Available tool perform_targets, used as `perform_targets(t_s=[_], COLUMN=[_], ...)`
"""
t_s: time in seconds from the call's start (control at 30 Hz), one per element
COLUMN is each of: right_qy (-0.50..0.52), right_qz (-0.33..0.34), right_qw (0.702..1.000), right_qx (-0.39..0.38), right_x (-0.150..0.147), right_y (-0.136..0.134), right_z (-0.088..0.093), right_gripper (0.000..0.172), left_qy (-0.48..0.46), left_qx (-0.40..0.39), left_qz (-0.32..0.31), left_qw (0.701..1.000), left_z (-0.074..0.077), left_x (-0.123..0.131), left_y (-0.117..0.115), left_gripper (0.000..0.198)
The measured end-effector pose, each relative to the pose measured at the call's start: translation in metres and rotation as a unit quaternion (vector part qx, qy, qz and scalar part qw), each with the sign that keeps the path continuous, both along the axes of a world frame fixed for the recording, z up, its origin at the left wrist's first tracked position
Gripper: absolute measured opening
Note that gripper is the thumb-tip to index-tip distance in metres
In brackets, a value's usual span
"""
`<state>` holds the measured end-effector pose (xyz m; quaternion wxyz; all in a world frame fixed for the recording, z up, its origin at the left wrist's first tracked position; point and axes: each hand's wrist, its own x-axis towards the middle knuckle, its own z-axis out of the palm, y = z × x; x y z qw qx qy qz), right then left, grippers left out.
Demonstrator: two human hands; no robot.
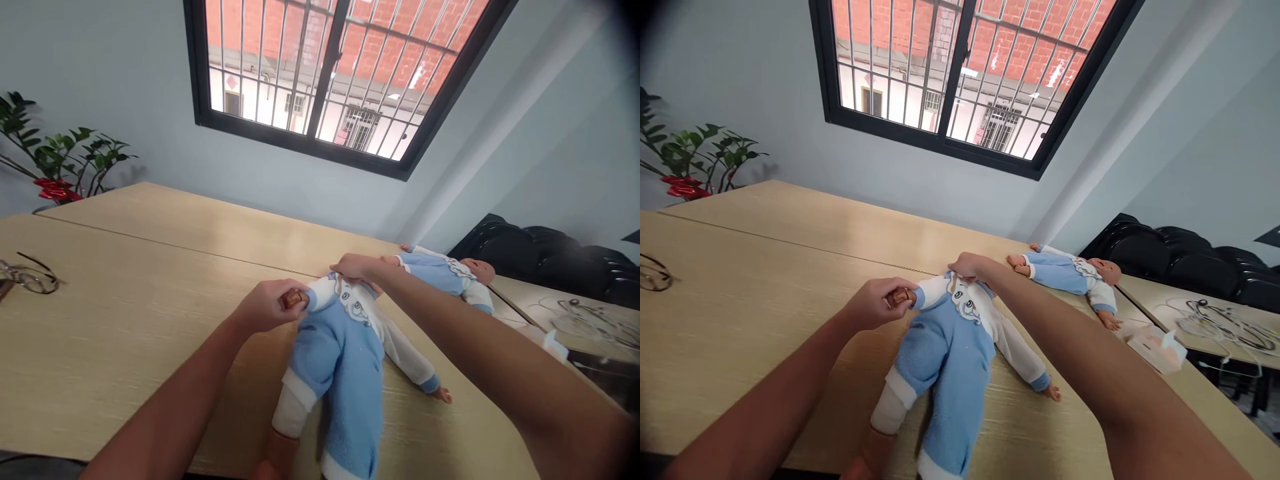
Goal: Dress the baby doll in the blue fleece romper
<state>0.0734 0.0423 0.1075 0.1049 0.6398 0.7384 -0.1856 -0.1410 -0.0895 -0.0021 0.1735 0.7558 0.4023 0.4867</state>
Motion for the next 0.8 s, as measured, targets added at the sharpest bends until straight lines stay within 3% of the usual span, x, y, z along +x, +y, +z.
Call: perform_targets(t_s=[0.1,0.27,0.37,0.53,0.6,0.67,0.8], right_qy=[-0.055,-0.089,-0.069,-0.036,-0.028,0.005,0.082], right_qz=[-0.012,-0.017,0.01,0.034,0.043,0.103,0.318], right_qw=[0.998,0.992,0.995,0.995,0.986,0.962,0.923], right_qx=[0.039,0.084,0.072,0.088,0.16,0.252,0.2], right_x=[0.009,0.019,0.024,0.023,0.017,0.008,-0.012], right_y=[0.007,-0.007,-0.022,-0.043,-0.064,-0.101,-0.197], right_z=[-0.001,0.003,0.01,0.016,0.009,-0.005,-0.05], right_gripper=[0.042,0.04,0.036,0.033,0.035,0.034,0.03], left_qy=[-0.125,-0.316,-0.358,-0.363,-0.36,-0.351,-0.338], left_qx=[-0.091,-0.185,-0.196,-0.213,-0.214,-0.217,-0.223], left_qz=[0.01,0.054,0.069,0.051,0.047,0.046,0.052], left_qw=[0.988,0.929,0.91,0.906,0.907,0.91,0.913], left_z=[0.002,-0.004,-0.011,-0.021,-0.023,-0.025,-0.029], left_x=[-0.006,-0.016,-0.017,-0.013,-0.012,-0.012,-0.011], left_y=[0.002,0.019,0.03,0.034,0.033,0.033,0.033], left_gripper=[0.026,0.03,0.034,0.041,0.042,0.041,0.039])
